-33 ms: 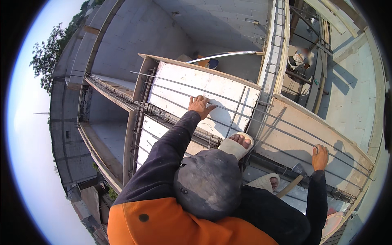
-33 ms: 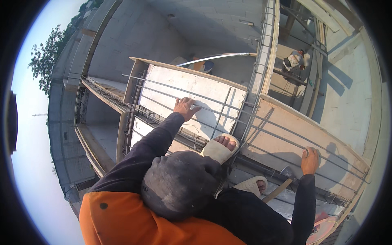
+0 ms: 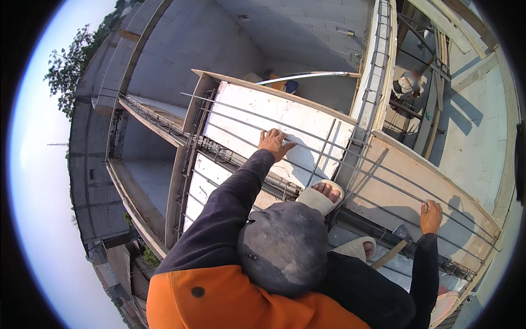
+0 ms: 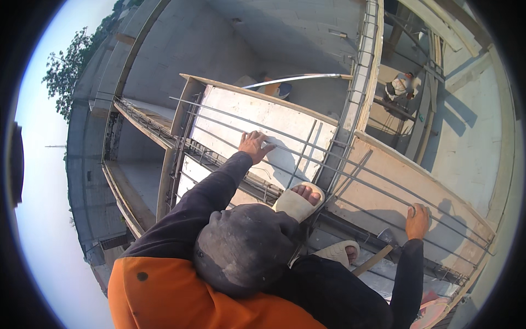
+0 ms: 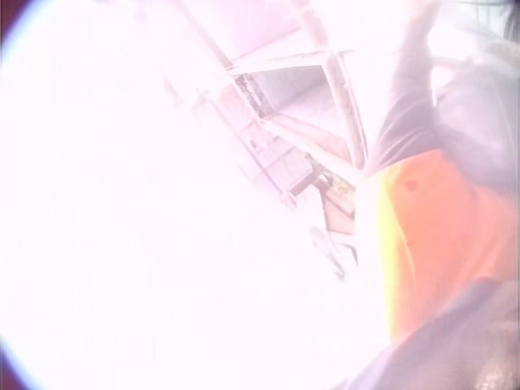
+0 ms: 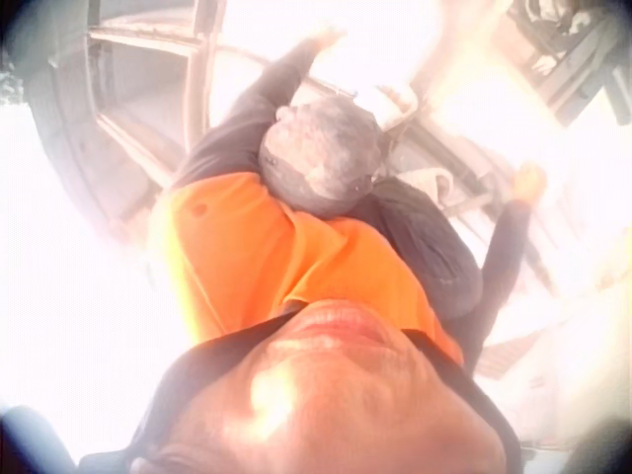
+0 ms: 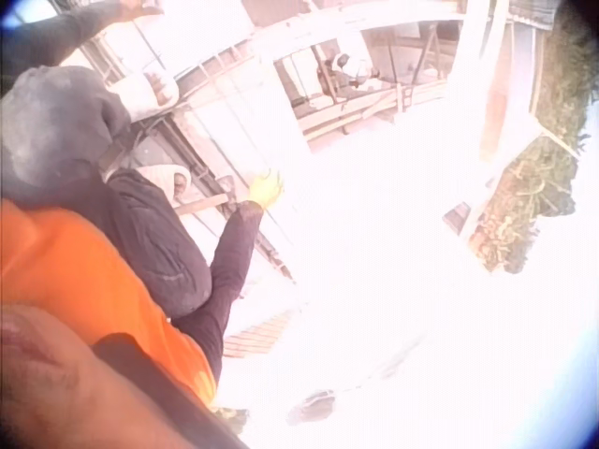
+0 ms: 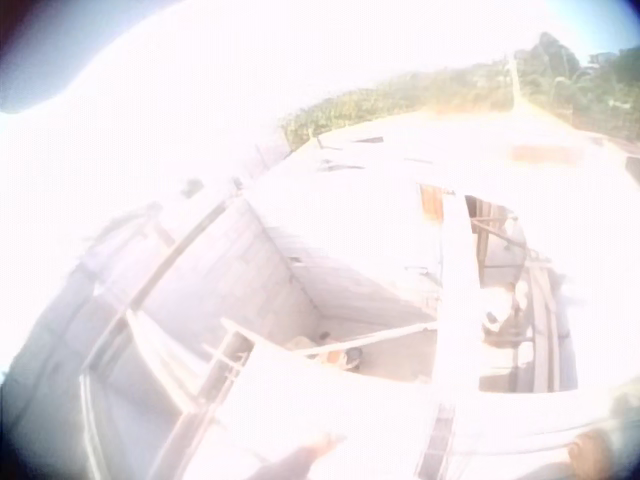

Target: The person positions pieces of plywood against a concrete beam structure and secures them using a hatchet to hammer nails and adjusting steel reinforcement rods by hand.

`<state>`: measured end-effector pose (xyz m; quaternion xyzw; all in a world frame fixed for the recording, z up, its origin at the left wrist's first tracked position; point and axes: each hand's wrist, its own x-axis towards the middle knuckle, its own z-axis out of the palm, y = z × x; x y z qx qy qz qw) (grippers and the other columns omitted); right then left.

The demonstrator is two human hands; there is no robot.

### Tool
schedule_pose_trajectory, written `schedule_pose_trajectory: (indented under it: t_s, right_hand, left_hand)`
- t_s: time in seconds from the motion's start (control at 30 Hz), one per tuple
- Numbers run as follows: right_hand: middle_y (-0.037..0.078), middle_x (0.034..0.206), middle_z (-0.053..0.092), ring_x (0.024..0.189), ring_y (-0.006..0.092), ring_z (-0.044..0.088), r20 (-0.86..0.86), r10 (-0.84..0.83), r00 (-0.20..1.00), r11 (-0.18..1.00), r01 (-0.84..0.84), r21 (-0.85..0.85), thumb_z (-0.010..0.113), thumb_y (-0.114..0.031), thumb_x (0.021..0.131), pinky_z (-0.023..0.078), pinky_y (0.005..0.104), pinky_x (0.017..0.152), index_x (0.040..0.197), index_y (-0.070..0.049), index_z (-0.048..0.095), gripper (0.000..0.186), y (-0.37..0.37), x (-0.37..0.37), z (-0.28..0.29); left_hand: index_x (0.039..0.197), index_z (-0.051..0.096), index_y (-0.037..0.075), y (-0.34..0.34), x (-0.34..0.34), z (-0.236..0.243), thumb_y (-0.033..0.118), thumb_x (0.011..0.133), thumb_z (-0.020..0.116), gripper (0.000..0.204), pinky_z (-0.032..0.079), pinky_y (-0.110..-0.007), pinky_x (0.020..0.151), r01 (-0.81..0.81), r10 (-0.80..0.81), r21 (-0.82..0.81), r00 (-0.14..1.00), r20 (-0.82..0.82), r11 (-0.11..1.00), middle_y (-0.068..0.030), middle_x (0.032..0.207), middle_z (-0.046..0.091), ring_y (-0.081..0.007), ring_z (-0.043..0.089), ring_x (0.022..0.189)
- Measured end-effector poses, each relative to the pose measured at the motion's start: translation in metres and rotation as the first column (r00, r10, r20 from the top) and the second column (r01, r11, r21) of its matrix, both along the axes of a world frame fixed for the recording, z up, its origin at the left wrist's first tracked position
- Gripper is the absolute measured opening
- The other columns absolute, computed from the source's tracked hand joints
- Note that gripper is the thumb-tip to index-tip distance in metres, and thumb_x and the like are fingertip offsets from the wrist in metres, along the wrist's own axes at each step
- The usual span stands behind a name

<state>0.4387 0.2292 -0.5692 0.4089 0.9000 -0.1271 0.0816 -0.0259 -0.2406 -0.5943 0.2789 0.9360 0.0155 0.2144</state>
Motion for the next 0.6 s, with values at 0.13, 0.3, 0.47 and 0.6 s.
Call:
schedule_pose_trajectory:
  t_s: [0.13, 0.3, 0.47, 0.6]
  right_hand:
    - [0.016, 0.116, 0.068, 0.114, 0.039, 0.061, 0.006, -0.007, 1.0, 1.0, 0.007, 0.029, 0.068, -0.023, 0.096, 0.049, 0.0485, 0.097, 0.114, -0.007, 0.072, 0.024, 0.004, 0.002, 0.011]
    - [0.017, 0.115, 0.068, 0.112, 0.04, 0.062, -0.004, -0.006, 1.0, 1.0, 0.006, 0.017, 0.069, -0.024, 0.097, 0.05, 0.049, 0.097, 0.115, -0.007, 0.072, 0.025, 0.008, 0.001, 0.011]
    - [0.018, 0.114, 0.068, 0.111, 0.0405, 0.062, -0.006, 0.016, 1.0, 0.999, -0.016, 0.05, 0.069, -0.025, 0.097, 0.05, 0.0492, 0.096, 0.115, -0.007, 0.072, 0.026, 0.006, 0.002, 0.006]
    - [0.018, 0.113, 0.067, 0.111, 0.0404, 0.062, 0.006, 0.0, 1.0, 0.999, 0.0, 0.032, 0.069, -0.025, 0.096, 0.05, 0.0494, 0.096, 0.115, -0.007, 0.072, 0.026, 0.003, -0.001, 0.006]
  left_hand:
    - [0.136, 0.065, 0.015, 0.015, 0.004, 0.004, 0.062, 0.099, 0.058, 0.061, 0.019, -0.058, 0.125, -0.01, 0.01, -0.009, 1.0, 0.005, 1.0, -0.0168, 0.144, 0.057, -0.0318, 0.047, 0.143]
    - [0.136, 0.066, 0.015, 0.018, 0.003, 0.006, 0.061, 0.098, 0.06, 0.06, 0.02, -0.06, 0.125, -0.012, 0.012, 0.006, 1.0, 0.002, 1.0, -0.0161, 0.141, 0.058, -0.0319, 0.048, 0.141]
    - [0.135, 0.066, 0.015, 0.016, 0.0, 0.007, 0.06, 0.098, 0.061, 0.058, 0.021, -0.061, 0.124, -0.008, 0.008, 0.05, 1.0, 0.003, 0.999, -0.0158, 0.139, 0.058, -0.0327, 0.049, 0.139]
    - [0.133, 0.066, 0.014, 0.011, 0.0, 0.004, 0.06, 0.098, 0.06, 0.058, 0.021, -0.061, 0.123, -0.011, 0.012, 0.056, 1.0, -0.014, 0.998, -0.0165, 0.139, 0.058, -0.0336, 0.049, 0.139]
